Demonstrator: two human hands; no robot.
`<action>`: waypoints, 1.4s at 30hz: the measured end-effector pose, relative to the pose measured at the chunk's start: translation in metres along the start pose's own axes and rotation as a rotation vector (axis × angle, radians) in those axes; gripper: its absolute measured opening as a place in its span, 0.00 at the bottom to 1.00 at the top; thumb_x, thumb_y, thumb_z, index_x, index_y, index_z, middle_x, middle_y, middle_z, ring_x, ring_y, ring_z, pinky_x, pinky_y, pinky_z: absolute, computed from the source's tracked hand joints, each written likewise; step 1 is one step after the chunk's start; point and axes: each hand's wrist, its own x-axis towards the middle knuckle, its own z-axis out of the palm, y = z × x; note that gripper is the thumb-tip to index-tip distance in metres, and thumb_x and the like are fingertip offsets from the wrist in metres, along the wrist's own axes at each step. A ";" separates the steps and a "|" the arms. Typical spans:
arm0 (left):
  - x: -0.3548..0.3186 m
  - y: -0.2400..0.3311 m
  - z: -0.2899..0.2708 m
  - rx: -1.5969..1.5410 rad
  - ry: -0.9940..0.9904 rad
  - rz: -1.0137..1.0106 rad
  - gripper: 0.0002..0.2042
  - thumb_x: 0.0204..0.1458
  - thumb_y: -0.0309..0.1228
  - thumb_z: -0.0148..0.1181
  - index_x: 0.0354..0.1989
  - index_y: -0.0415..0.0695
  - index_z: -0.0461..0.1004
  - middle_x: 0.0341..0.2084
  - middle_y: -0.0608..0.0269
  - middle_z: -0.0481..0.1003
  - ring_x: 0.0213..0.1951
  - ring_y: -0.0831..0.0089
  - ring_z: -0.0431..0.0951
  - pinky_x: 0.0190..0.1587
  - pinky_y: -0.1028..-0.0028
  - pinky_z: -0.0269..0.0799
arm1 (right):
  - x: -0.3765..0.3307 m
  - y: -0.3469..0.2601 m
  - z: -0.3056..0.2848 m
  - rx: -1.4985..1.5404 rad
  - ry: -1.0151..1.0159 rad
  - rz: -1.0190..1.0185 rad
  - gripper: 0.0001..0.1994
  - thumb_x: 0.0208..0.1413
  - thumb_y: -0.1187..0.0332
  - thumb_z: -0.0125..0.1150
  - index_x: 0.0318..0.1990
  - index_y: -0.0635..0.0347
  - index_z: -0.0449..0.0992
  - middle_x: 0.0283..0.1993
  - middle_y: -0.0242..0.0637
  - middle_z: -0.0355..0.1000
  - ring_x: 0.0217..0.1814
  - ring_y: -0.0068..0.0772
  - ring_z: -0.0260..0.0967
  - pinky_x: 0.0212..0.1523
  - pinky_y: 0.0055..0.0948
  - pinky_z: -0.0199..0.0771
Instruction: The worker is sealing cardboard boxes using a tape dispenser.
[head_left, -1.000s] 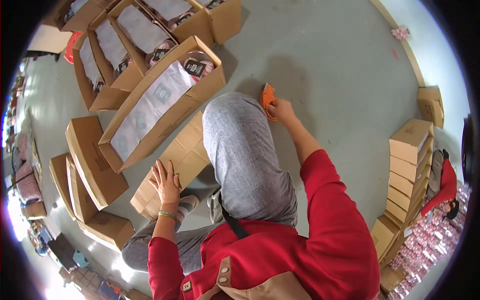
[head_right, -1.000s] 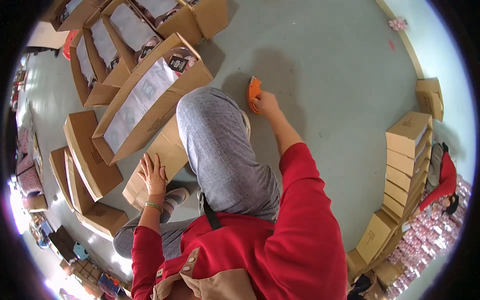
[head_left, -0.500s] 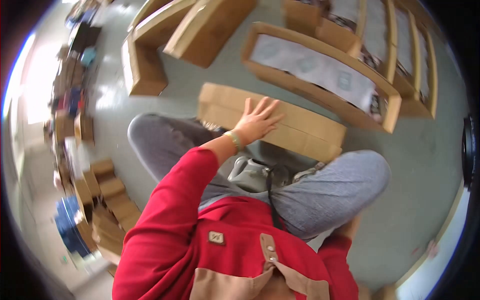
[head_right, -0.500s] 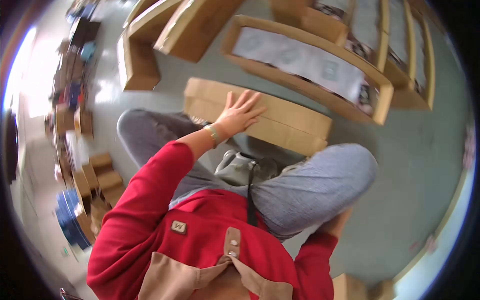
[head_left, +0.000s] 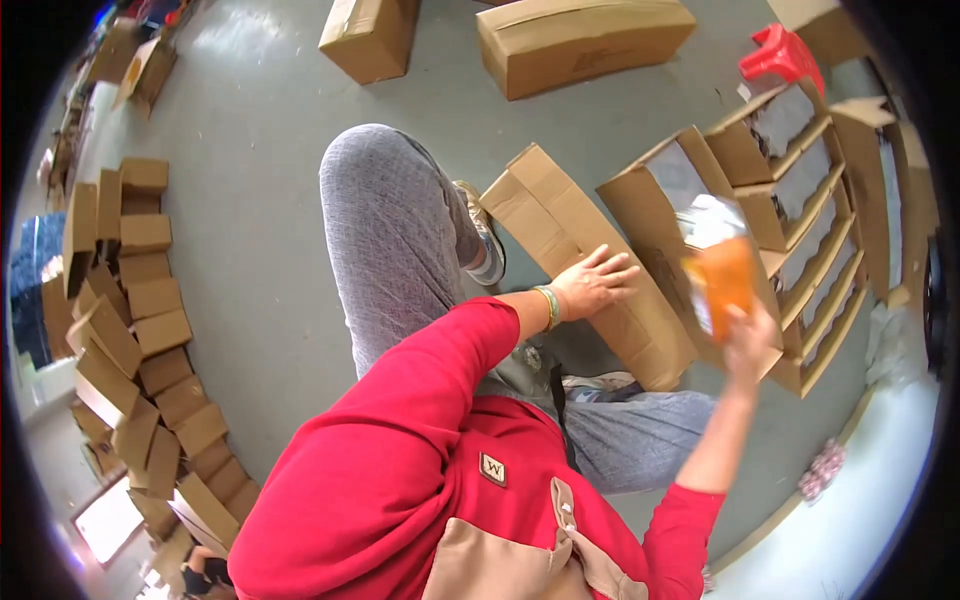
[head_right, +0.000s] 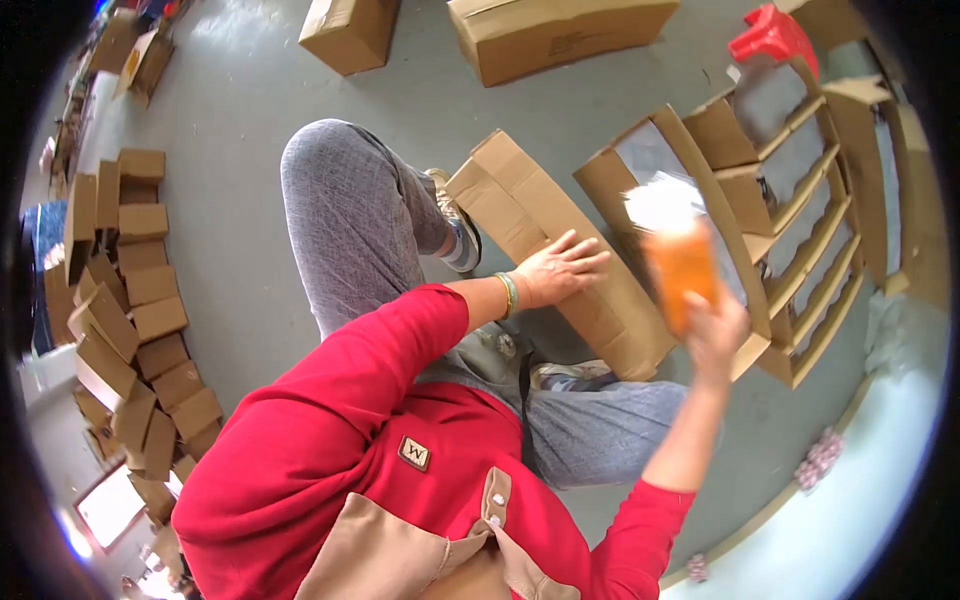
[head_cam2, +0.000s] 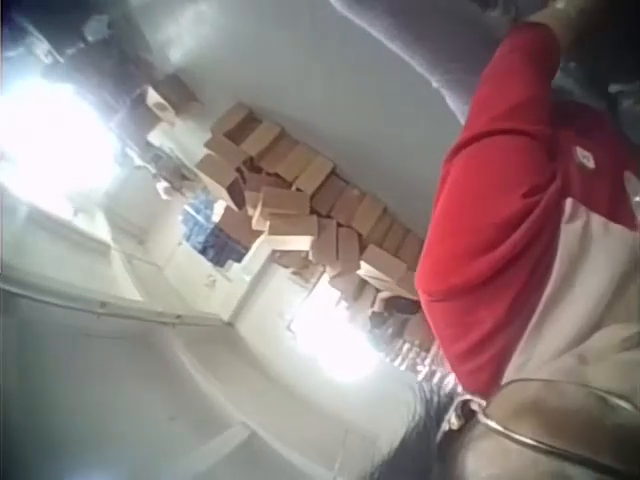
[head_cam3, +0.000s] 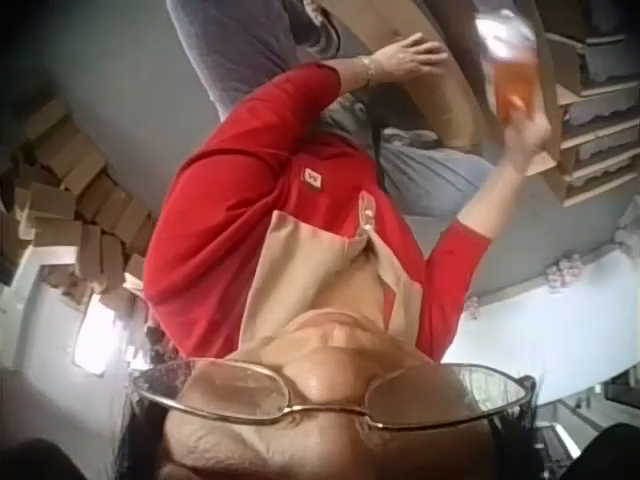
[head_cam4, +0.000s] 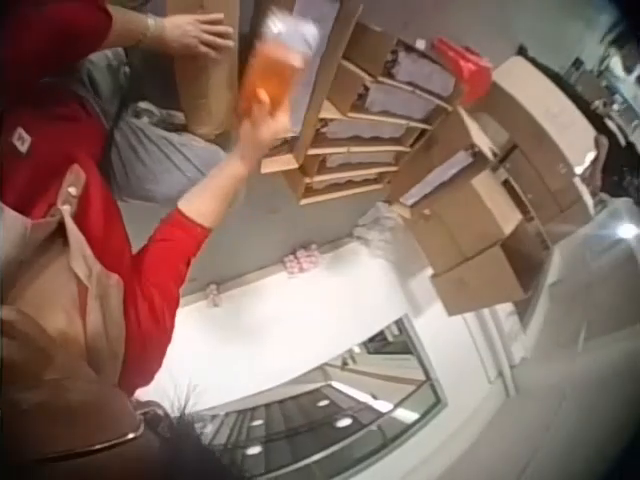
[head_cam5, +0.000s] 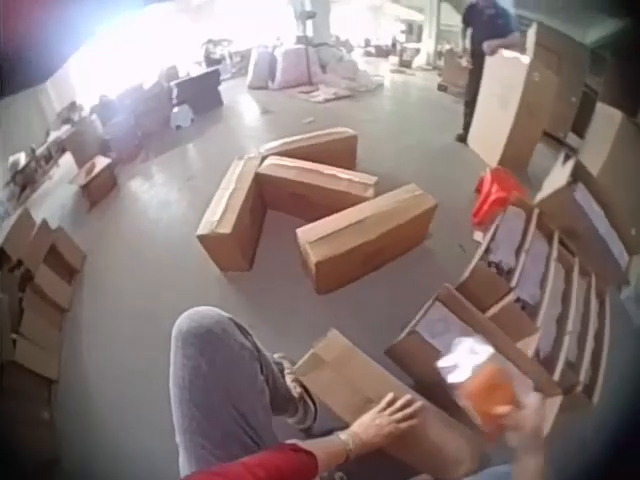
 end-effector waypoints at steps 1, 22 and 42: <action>-0.001 -0.003 0.003 -0.026 0.008 0.007 0.23 0.53 0.35 0.49 0.60 0.57 0.63 0.66 0.66 0.53 0.67 0.64 0.50 0.67 0.55 0.43 | 0.028 -0.023 0.045 0.110 -0.181 -0.047 0.24 0.54 0.54 0.61 0.46 0.70 0.72 0.38 0.32 0.71 0.39 0.20 0.66 0.38 0.21 0.67; -0.053 -0.097 -0.074 -1.905 0.583 -1.265 0.16 0.59 0.48 0.46 0.38 0.48 0.71 0.27 0.72 0.72 0.20 0.80 0.65 0.23 0.80 0.61 | 0.112 0.065 0.165 0.164 -0.517 0.056 0.29 0.48 0.45 0.65 0.42 0.66 0.76 0.34 0.26 0.72 0.37 0.17 0.64 0.39 0.21 0.67; -0.034 -0.160 -0.087 -1.762 0.707 -1.216 0.11 0.54 0.32 0.58 0.23 0.39 0.77 0.15 0.65 0.69 0.19 0.77 0.65 0.22 0.74 0.63 | 0.097 0.040 0.164 0.170 -0.543 0.110 0.24 0.51 0.51 0.65 0.46 0.64 0.75 0.36 0.25 0.73 0.37 0.14 0.65 0.40 0.19 0.67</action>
